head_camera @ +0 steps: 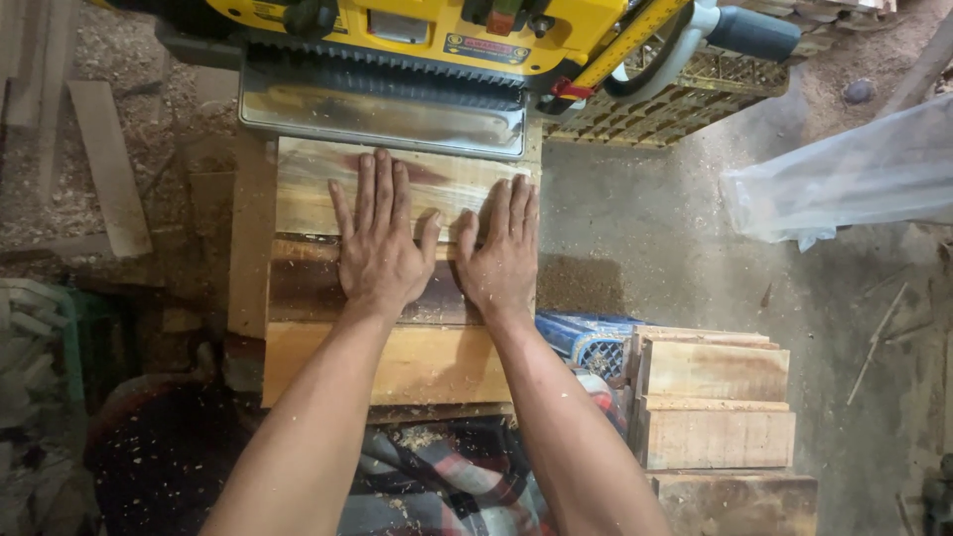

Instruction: Feeding wooden planks through a thickness planer to achieve a uniform thickness and smooth surface.

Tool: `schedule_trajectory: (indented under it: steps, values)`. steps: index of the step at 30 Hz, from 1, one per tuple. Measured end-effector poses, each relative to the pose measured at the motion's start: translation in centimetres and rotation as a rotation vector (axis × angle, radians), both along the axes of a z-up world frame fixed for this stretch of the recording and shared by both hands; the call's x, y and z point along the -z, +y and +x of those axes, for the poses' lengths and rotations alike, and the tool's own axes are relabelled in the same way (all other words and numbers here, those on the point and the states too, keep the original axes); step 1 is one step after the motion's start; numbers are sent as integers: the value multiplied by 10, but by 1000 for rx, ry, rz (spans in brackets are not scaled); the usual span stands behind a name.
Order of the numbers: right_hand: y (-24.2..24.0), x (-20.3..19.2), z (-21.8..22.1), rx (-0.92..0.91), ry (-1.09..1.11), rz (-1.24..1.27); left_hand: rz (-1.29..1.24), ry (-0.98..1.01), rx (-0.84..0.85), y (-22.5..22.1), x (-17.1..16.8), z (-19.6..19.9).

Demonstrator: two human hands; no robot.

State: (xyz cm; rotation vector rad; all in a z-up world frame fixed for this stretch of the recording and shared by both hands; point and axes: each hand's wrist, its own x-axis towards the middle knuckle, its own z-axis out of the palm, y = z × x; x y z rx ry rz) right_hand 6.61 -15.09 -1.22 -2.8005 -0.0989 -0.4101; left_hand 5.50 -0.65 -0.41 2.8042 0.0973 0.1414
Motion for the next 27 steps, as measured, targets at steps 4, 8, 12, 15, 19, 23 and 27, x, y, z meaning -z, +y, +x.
schedule_trajectory:
  steps: [4, 8, 12, 15, 19, 23, 27]
  values:
    - [1, -3, 0, 6, -1, -28, -1, -17, 5, 0, 2, 0]
    - [0, -3, 0, 4, 20, -4, 6, -14, 2, 0, 4, 1]
    - [-1, -6, -1, -4, 30, 16, 2, 5, -4, 0, 2, 2]
    - [0, -3, -1, -3, 1, -2, 6, -30, 1, 0, 0, -1]
    - [0, -4, 0, -9, -13, 0, 4, -47, 4, -1, 1, -1]
    - [0, -5, 0, -9, 10, 14, -15, -104, -1, -1, 2, 0]
    - [0, -5, 0, -8, 17, 12, -10, -106, -5, -2, 2, -2]
